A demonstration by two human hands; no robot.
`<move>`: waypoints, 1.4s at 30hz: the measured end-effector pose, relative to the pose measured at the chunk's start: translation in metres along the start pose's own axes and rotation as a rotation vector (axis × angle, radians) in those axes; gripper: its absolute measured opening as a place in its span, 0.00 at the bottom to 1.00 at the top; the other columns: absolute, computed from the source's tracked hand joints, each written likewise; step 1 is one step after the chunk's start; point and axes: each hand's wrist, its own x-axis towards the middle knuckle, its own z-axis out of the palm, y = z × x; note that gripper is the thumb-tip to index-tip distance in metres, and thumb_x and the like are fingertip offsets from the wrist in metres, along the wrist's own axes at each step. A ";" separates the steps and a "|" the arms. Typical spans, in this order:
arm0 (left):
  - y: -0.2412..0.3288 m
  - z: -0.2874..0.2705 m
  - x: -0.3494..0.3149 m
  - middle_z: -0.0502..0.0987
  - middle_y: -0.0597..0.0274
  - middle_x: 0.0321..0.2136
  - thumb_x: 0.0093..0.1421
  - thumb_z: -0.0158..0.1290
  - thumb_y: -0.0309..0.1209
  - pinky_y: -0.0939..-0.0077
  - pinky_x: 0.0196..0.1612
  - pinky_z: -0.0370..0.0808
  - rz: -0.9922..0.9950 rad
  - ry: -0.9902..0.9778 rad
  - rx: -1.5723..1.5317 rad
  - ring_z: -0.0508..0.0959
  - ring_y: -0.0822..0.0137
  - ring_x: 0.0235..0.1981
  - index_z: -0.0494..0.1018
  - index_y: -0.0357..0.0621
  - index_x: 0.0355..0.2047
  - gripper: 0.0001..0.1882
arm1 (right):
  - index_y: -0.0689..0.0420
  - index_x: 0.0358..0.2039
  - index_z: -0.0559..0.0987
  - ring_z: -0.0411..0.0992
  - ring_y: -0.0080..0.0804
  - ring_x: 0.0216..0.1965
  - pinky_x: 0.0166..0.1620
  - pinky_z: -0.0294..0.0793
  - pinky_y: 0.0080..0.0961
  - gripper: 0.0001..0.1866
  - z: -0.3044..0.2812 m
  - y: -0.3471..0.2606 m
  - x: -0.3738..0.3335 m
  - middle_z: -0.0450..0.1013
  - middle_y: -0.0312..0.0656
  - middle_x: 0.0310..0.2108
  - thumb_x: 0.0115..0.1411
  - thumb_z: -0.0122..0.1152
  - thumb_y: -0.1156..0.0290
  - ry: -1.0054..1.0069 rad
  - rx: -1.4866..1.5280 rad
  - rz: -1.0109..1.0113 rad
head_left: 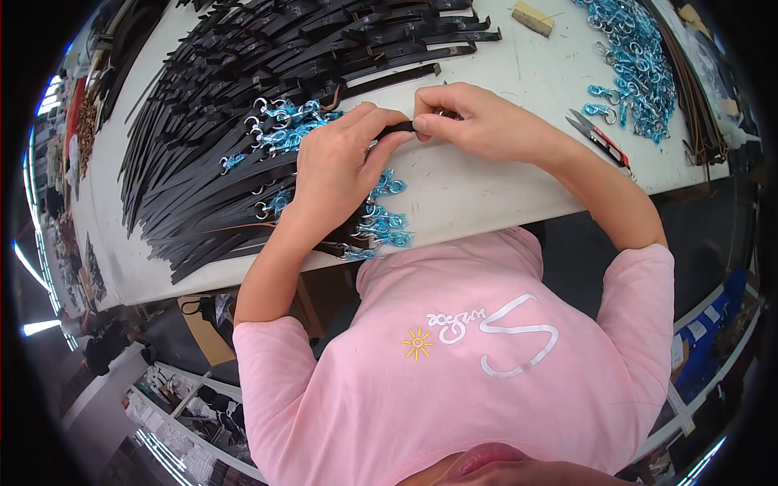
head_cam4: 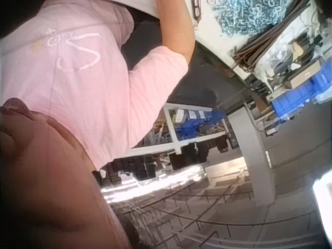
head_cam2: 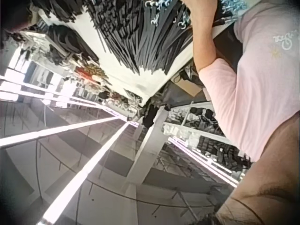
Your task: The person assembles keychains by attaching metal swivel hooks to the ends of black leather straps. They repeatedly pick up a strap and a hook, thread the strap through the hook, and secure it. The completed keychains are placed in a pile on the table.
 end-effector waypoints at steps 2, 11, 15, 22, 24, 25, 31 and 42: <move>0.002 -0.006 0.004 0.77 0.62 0.27 0.58 0.60 0.31 0.72 0.25 0.70 -0.020 0.011 -0.014 0.75 0.61 0.20 0.79 0.44 0.37 0.08 | 0.58 0.32 0.75 0.65 0.16 0.28 0.32 0.66 0.16 0.14 -0.012 -0.002 -0.003 0.69 0.30 0.26 0.68 0.52 0.61 -0.109 0.278 0.086; 0.008 -0.008 0.008 0.75 0.64 0.25 0.56 0.62 0.26 0.81 0.20 0.62 -0.009 0.068 -0.044 0.66 0.75 0.17 0.80 0.42 0.40 0.11 | 0.59 0.40 0.75 0.70 0.16 0.31 0.38 0.73 0.16 0.10 -0.020 0.007 -0.013 0.72 0.31 0.29 0.68 0.55 0.65 0.050 0.269 -0.019; 0.007 -0.002 0.010 0.75 0.67 0.25 0.54 0.64 0.26 0.81 0.19 0.60 0.034 0.088 -0.022 0.65 0.75 0.16 0.80 0.44 0.39 0.11 | 0.59 0.39 0.76 0.69 0.15 0.30 0.37 0.72 0.16 0.10 -0.021 0.002 -0.015 0.72 0.31 0.28 0.67 0.56 0.65 0.022 0.238 -0.002; 0.006 -0.002 0.011 0.79 0.67 0.29 0.55 0.63 0.33 0.73 0.25 0.73 -0.013 0.065 0.016 0.79 0.62 0.24 0.80 0.49 0.35 0.08 | 0.60 0.39 0.77 0.67 0.15 0.28 0.34 0.70 0.16 0.10 -0.020 0.005 -0.014 0.70 0.30 0.25 0.66 0.58 0.66 0.042 0.257 -0.022; 0.005 -0.001 0.011 0.79 0.67 0.29 0.55 0.63 0.33 0.73 0.25 0.73 0.001 0.072 0.021 0.79 0.62 0.23 0.80 0.49 0.35 0.08 | 0.60 0.39 0.77 0.67 0.15 0.28 0.34 0.69 0.15 0.09 -0.019 0.004 -0.014 0.70 0.30 0.25 0.66 0.58 0.67 0.052 0.238 -0.036; 0.005 -0.001 0.011 0.80 0.67 0.29 0.55 0.63 0.33 0.73 0.25 0.73 -0.010 0.066 0.019 0.79 0.62 0.24 0.80 0.49 0.35 0.08 | 0.60 0.39 0.77 0.66 0.14 0.28 0.33 0.68 0.15 0.09 -0.019 0.005 -0.014 0.70 0.30 0.25 0.66 0.58 0.67 0.057 0.228 -0.044; 0.006 -0.003 0.011 0.80 0.67 0.29 0.55 0.63 0.33 0.72 0.25 0.73 -0.026 0.041 0.020 0.79 0.62 0.24 0.80 0.49 0.35 0.08 | 0.59 0.39 0.75 0.66 0.13 0.29 0.35 0.68 0.13 0.08 -0.020 0.007 -0.014 0.69 0.28 0.26 0.67 0.57 0.67 0.026 0.179 -0.033; 0.001 0.004 0.009 0.79 0.66 0.28 0.53 0.64 0.26 0.80 0.19 0.60 0.026 0.087 -0.089 0.66 0.75 0.16 0.80 0.41 0.37 0.10 | 0.60 0.40 0.76 0.66 0.15 0.27 0.32 0.67 0.15 0.10 -0.011 0.007 -0.012 0.69 0.30 0.24 0.66 0.58 0.66 0.051 0.232 -0.048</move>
